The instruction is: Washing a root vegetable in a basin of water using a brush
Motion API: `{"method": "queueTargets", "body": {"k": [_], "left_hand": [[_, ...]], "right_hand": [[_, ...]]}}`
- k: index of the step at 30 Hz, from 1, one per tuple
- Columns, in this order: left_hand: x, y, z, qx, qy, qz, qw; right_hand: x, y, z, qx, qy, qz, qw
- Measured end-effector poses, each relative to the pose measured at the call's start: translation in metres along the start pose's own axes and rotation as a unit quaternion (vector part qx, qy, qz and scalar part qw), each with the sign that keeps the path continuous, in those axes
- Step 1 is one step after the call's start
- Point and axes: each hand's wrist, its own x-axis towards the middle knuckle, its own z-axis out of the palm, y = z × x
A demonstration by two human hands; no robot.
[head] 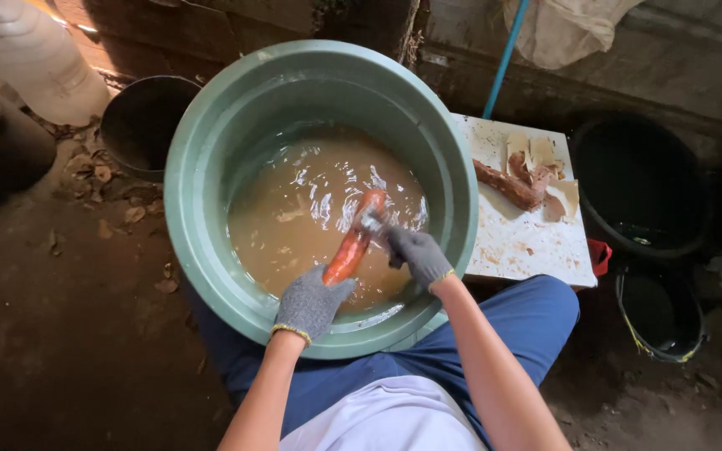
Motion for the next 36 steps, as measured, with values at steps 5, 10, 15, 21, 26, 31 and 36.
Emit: {"method": "queueTargets", "body": {"k": [5, 10, 15, 21, 26, 31, 36], "left_hand": [[0.012, -0.013, 0.006, -0.004, 0.007, 0.023, 1.0], [0.017, -0.017, 0.007, 0.038, 0.017, -0.009, 0.999], [0.012, -0.008, 0.005, 0.053, 0.019, -0.017, 0.998], [0.015, -0.011, 0.008, 0.066, 0.037, -0.018, 0.997], [0.014, -0.012, 0.009, 0.109, 0.065, -0.028, 0.992], [0.003, -0.003, 0.008, 0.144, 0.088, -0.012, 0.986], [0.002, 0.002, 0.01, 0.178, 0.11, 0.015, 0.978]], "right_hand": [[0.021, 0.04, -0.01, -0.002, 0.007, -0.028, 1.0], [0.014, 0.026, -0.01, -0.093, -0.036, -0.012, 0.995], [0.03, 0.045, -0.012, 0.018, 0.02, -0.045, 0.999], [0.02, 0.04, -0.008, -0.035, 0.026, -0.066, 0.997], [-0.017, -0.001, -0.004, -0.021, -0.002, -0.033, 0.999], [-0.004, 0.028, -0.011, -0.074, -0.055, -0.008, 0.996], [0.012, 0.044, -0.012, -0.052, 0.062, -0.109, 0.991]]}}
